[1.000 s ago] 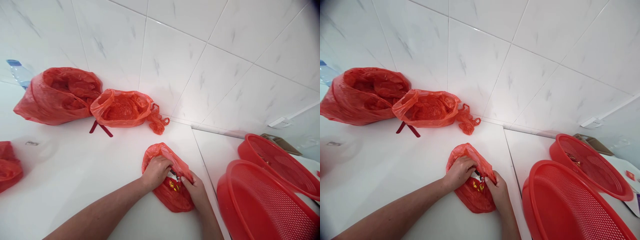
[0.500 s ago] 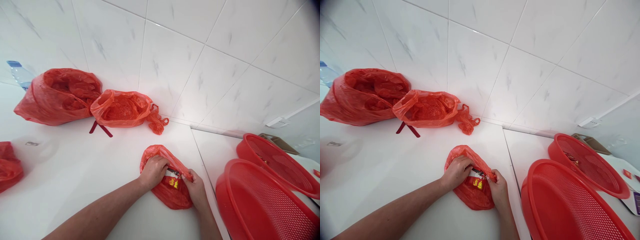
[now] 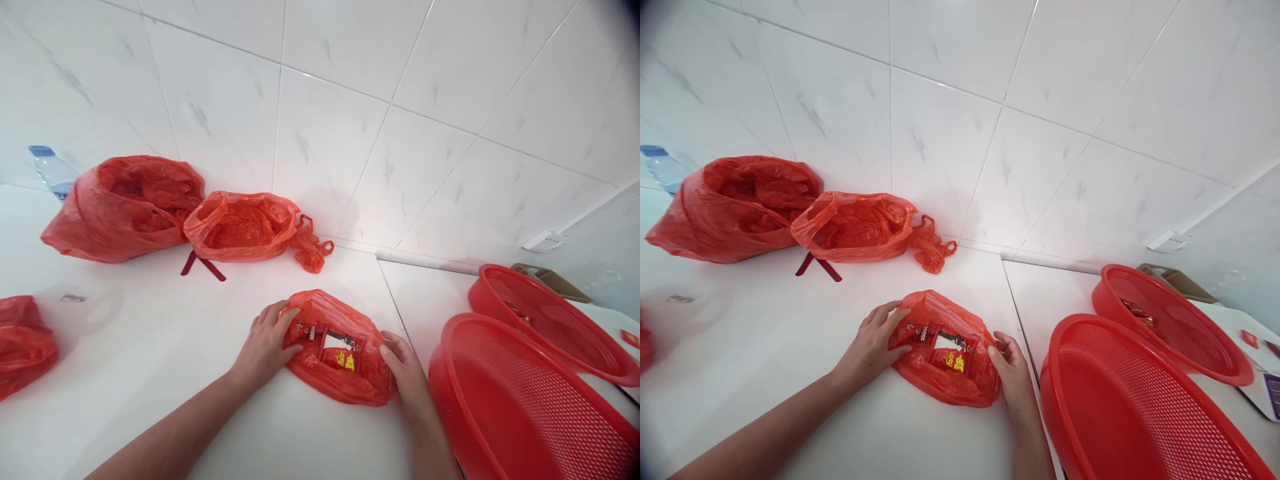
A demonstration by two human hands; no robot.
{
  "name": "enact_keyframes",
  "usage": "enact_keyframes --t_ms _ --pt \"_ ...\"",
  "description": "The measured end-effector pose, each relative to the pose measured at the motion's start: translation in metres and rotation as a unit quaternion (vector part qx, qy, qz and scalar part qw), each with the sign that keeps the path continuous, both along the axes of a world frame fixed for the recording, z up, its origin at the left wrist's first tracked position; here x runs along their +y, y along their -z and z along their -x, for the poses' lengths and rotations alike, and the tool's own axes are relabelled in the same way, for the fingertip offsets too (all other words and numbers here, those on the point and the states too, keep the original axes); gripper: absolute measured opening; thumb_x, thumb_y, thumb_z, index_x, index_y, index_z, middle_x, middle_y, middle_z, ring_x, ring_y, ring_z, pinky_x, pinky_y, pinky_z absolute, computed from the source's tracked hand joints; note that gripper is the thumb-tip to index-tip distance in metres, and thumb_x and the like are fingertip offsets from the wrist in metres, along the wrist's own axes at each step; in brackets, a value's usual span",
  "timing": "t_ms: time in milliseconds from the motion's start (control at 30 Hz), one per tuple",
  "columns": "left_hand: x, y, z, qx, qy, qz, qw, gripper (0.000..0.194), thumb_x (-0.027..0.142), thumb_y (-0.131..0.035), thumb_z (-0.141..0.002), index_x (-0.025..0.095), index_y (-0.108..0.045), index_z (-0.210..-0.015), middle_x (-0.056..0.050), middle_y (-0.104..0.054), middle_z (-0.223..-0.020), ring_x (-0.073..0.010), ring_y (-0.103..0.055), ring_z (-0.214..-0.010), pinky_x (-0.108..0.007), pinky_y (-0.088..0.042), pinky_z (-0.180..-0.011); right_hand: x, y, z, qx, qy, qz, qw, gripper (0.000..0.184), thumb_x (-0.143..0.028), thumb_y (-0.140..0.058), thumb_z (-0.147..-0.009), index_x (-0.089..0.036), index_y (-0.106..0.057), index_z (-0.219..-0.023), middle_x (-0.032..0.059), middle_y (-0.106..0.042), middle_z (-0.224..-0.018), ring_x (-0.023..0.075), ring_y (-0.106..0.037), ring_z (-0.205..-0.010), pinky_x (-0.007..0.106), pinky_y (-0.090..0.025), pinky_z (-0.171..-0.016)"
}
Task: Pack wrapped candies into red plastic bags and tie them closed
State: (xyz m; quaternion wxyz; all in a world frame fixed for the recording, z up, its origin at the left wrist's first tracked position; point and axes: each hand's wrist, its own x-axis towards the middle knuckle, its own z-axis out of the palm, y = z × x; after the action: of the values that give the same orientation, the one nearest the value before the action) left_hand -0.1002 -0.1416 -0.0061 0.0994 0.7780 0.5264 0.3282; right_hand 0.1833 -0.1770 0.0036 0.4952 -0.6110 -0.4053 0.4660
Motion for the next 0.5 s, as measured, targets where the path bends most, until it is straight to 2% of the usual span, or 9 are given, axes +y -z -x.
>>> enact_keyframes --t_ms 67,167,233,267,333,400,467,500 --pt "-0.002 0.003 0.011 -0.040 -0.008 0.039 0.998 0.050 0.024 -0.062 -0.071 0.025 -0.049 -0.119 -0.007 -0.048 -0.127 -0.0263 -0.045 -0.116 -0.043 -0.040 -0.095 -0.010 -0.003 -0.003 -0.016 0.015 0.026 0.999 0.056 -0.044 -0.068 -0.069 -0.022 -0.052 -0.117 0.0092 -0.060 -0.117 0.0256 -0.057 -0.105 0.036 -0.049 -0.082" --pt "-0.006 0.002 0.020 -0.107 -0.008 0.099 0.989 0.024 0.019 -0.052 -0.074 0.023 -0.059 -0.096 -0.005 -0.058 -0.107 -0.0212 -0.055 -0.096 -0.035 -0.046 -0.083 -0.031 -0.003 -0.005 -0.004 0.007 0.033 0.999 0.058 -0.045 -0.069 -0.067 -0.023 -0.053 -0.118 0.0093 -0.059 -0.120 0.0256 -0.054 -0.110 0.034 -0.049 -0.083" --pt "-0.007 -0.001 0.021 -0.154 -0.026 0.146 0.977 0.014 0.019 -0.047 -0.075 0.021 -0.059 -0.081 -0.002 -0.060 -0.090 -0.0181 -0.057 -0.081 -0.031 -0.047 -0.071 -0.045 0.000 -0.003 0.012 -0.001 0.033 0.999 0.058 -0.044 -0.070 -0.067 -0.023 -0.054 -0.119 0.0081 -0.060 -0.117 0.0238 -0.056 -0.106 0.030 -0.049 -0.076" --pt "-0.007 -0.002 0.021 -0.183 -0.042 0.167 0.968 0.012 0.021 -0.046 -0.075 0.021 -0.058 -0.076 -0.001 -0.059 -0.083 -0.0171 -0.056 -0.074 -0.029 -0.046 -0.066 -0.051 0.003 -0.002 0.020 -0.004 0.035 0.999 0.058 -0.043 -0.070 -0.067 -0.024 -0.053 -0.119 0.0071 -0.062 -0.112 0.0221 -0.058 -0.097 0.027 -0.049 -0.069" --pt "-0.005 -0.006 0.018 -0.254 -0.065 0.204 0.943 0.013 0.027 -0.047 -0.076 0.020 -0.057 -0.074 0.000 -0.058 -0.074 -0.0158 -0.055 -0.068 -0.027 -0.044 -0.061 -0.059 0.010 -0.001 0.035 -0.012 0.048 0.998 0.053 -0.042 -0.071 -0.067 -0.024 -0.056 -0.114 0.0034 -0.065 -0.092 0.0163 -0.058 -0.072 0.023 -0.043 -0.053" --pt "0.002 -0.013 0.013 -0.338 -0.054 0.240 0.908 0.017 0.033 -0.050 -0.076 0.018 -0.058 -0.078 0.000 -0.059 -0.073 -0.0156 -0.056 -0.067 -0.027 -0.045 -0.061 -0.060 0.015 0.000 0.046 -0.023 0.062 0.997 0.037 -0.041 -0.070 -0.069 -0.021 -0.061 -0.099 -0.0015 -0.059 -0.069 0.0107 -0.047 -0.053 0.021 -0.033 -0.045" --pt "0.012 -0.027 0.007 -0.420 -0.017 0.270 0.866 0.023 0.037 -0.052 -0.076 0.017 -0.058 -0.084 -0.001 -0.060 -0.075 -0.0156 -0.057 -0.069 -0.028 -0.046 -0.062 -0.052 0.010 0.001 0.042 -0.027 0.062 0.997 0.024 -0.041 -0.067 -0.072 -0.020 -0.060 -0.080 -0.0047 -0.048 -0.057 0.0084 -0.039 -0.048 0.020 -0.029 -0.044" --pt "0.018 -0.037 0.004 -0.457 0.001 0.276 0.846 0.025 0.039 -0.054 -0.076 0.016 -0.058 -0.086 -0.002 -0.061 -0.076 -0.0152 -0.058 -0.069 -0.028 -0.047 -0.062 -0.046 0.003 0.002 0.033 -0.022 0.050 0.998 0.023 -0.041 -0.066 -0.073 -0.020 -0.058 -0.075 -0.0050 -0.046 -0.056 0.0084 -0.039 -0.048 0.020 -0.029 -0.045"
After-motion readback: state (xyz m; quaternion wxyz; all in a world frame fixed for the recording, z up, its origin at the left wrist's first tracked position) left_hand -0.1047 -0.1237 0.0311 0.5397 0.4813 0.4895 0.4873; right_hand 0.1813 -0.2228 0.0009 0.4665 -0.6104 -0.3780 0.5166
